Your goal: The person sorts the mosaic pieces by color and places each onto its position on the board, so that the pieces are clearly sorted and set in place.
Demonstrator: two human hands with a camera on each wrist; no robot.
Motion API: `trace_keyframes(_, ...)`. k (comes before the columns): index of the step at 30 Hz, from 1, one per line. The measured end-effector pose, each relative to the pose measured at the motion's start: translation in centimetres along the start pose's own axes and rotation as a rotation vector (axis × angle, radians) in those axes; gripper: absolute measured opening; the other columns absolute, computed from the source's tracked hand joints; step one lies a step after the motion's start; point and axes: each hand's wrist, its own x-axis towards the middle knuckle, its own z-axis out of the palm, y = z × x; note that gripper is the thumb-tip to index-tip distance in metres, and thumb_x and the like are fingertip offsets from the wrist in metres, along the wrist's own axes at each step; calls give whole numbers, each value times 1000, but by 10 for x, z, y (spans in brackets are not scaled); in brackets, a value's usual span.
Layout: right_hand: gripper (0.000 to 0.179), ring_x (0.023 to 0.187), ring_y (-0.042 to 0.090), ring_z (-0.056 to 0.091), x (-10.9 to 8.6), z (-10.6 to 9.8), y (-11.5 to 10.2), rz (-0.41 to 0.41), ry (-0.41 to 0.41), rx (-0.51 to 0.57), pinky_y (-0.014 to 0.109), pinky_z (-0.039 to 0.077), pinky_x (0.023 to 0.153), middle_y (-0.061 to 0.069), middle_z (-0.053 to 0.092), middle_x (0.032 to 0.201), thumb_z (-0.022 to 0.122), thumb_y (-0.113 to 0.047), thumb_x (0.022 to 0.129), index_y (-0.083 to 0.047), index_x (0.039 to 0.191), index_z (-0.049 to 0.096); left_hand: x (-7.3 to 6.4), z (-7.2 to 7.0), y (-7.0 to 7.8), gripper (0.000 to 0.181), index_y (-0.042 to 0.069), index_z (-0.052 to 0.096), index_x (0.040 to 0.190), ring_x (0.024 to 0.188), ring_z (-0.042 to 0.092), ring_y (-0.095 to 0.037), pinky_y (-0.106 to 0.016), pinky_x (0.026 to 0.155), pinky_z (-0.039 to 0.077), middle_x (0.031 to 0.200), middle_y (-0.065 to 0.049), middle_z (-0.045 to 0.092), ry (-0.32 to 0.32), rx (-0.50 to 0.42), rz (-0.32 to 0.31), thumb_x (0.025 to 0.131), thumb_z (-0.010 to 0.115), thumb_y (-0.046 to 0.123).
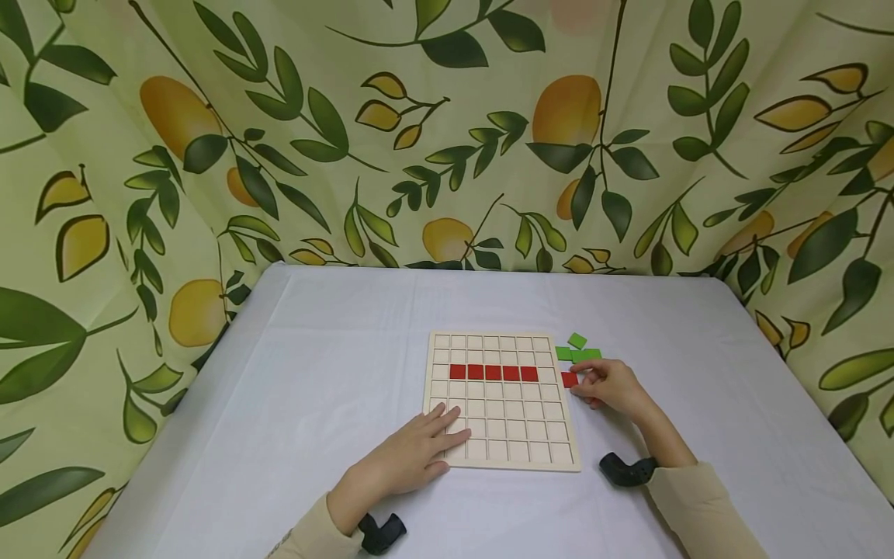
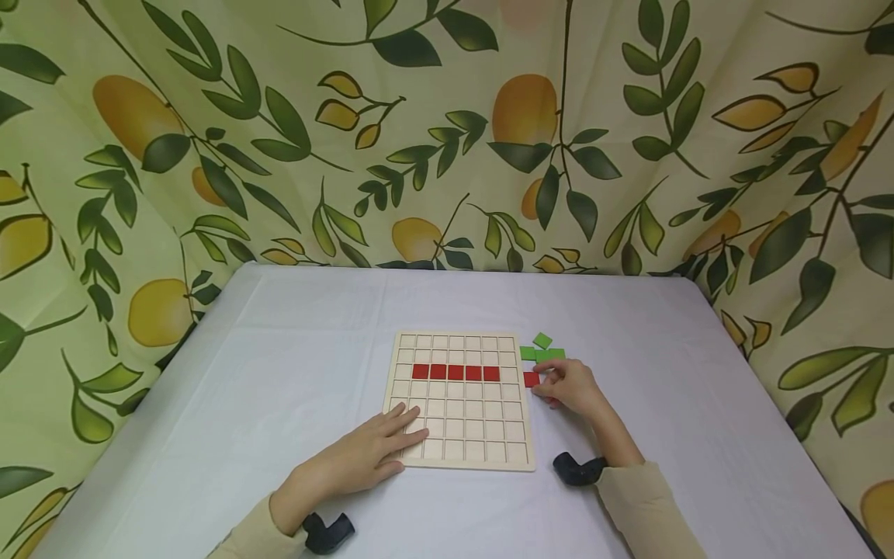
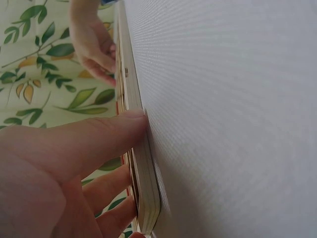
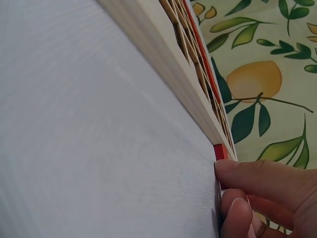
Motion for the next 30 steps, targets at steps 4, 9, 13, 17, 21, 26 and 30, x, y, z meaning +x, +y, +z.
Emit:
trace_keyframes(4, 39, 49, 6, 50, 0, 1, 1, 13, 6, 3, 20, 48, 48, -3, 55, 62, 72, -4, 81, 11, 116, 61, -1, -1, 1, 51, 25, 44, 145, 150, 25, -29, -48, 120, 31, 160, -6, 32, 1, -6, 0, 96, 56, 24)
trace_keyframes(9, 39, 49, 5, 51, 0, 1, 1, 20, 4, 11, 20, 49, 48, -4, 56, 61, 71, -3, 81, 12, 116, 61, -1, -1, 1, 51, 25, 44, 145, 150, 26, -29, -48, 120, 31, 160, -6, 32, 1, -14, 1, 96, 57, 24)
trace_keyframes(13, 38, 48, 5, 51, 0, 1, 1, 14, 6, 4, 20, 49, 48, -4, 56, 61, 71, -3, 81, 12, 115, 61, -1, 0, 0, 51, 25, 45, 145, 150, 26, -29, -48, 120, 31, 159, -6, 32, 3, -13, 3, 96, 57, 24)
trace_keyframes(17, 36, 47, 5, 51, 0, 0, 1, -1, 8, -12, 19, 48, 48, -3, 57, 61, 71, -3, 82, 12, 113, 62, -1, 1, 0, 50, 26, 44, 146, 151, 25, -28, -47, 121, 31, 160, -5, 31, 1, -4, -3, 97, 56, 26)
trace_keyframes(21, 32, 47, 5, 51, -1, -1, 1, -41, 7, -40, 19, 48, 47, -1, 57, 62, 70, -3, 82, 12, 110, 63, -1, 1, 0, 51, 26, 44, 145, 151, 25, -28, -48, 120, 31, 160, -5, 31, 4, -5, -2, 96, 56, 26)
trace_keyframes(26, 29, 46, 5, 51, 0, -2, 2, -89, 12, -78, 19, 46, 46, 2, 58, 62, 71, -3, 81, 11, 106, 64, -1, -1, 1, 50, 25, 44, 145, 150, 26, -28, -48, 120, 31, 160, -6, 32, 6, -11, 2, 96, 56, 24)
trace_keyframes(30, 29, 46, 5, 51, 1, -2, 3, -90, 16, -86, 20, 47, 46, 2, 59, 63, 72, -3, 81, 11, 105, 64, -2, -1, 1, 50, 25, 44, 145, 150, 26, -28, -48, 120, 31, 160, -6, 32, 6, -13, 1, 96, 56, 24)
